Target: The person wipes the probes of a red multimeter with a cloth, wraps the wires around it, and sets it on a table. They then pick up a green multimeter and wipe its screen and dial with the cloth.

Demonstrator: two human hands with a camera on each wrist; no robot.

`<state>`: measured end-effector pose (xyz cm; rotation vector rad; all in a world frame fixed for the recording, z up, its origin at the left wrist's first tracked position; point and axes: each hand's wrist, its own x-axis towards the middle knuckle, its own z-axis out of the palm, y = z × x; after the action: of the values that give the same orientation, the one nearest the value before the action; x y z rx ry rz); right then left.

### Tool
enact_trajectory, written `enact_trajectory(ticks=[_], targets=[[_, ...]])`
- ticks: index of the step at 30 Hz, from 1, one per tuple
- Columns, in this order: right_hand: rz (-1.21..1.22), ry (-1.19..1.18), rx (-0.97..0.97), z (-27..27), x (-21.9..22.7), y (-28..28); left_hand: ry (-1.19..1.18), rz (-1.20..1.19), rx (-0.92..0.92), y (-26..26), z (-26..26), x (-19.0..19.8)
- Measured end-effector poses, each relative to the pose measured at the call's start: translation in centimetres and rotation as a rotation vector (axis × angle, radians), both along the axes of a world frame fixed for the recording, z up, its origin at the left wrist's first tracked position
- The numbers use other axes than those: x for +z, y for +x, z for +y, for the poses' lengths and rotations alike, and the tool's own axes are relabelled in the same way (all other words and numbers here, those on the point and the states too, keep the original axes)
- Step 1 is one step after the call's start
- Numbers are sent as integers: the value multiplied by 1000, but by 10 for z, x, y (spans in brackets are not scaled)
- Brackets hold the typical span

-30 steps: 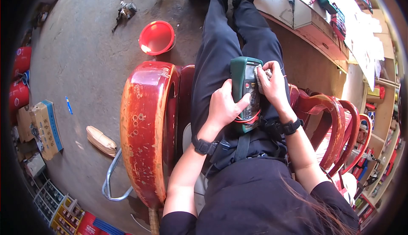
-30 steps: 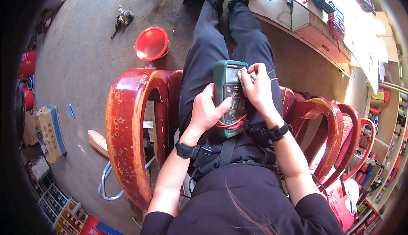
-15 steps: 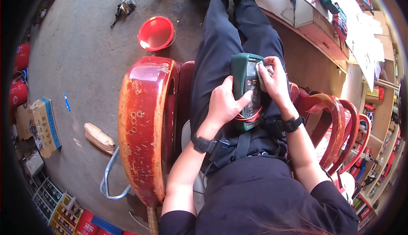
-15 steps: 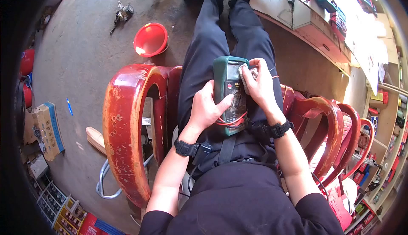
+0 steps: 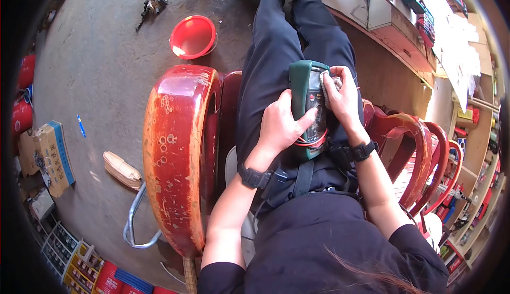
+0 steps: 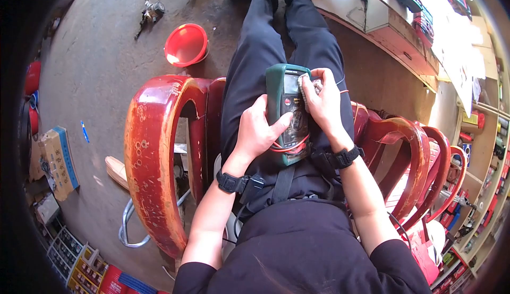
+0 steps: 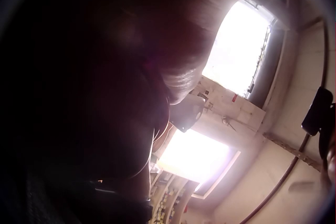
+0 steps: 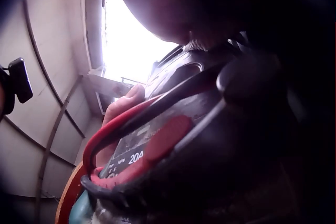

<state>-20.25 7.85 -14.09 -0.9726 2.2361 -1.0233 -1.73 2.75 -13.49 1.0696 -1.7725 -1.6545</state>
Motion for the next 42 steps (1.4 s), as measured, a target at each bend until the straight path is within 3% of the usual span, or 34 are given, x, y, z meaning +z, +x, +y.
enact_trajectory(ticks=[42], targets=[[90, -73, 2, -1, -10, 0, 38, -36, -31, 4, -3, -2]])
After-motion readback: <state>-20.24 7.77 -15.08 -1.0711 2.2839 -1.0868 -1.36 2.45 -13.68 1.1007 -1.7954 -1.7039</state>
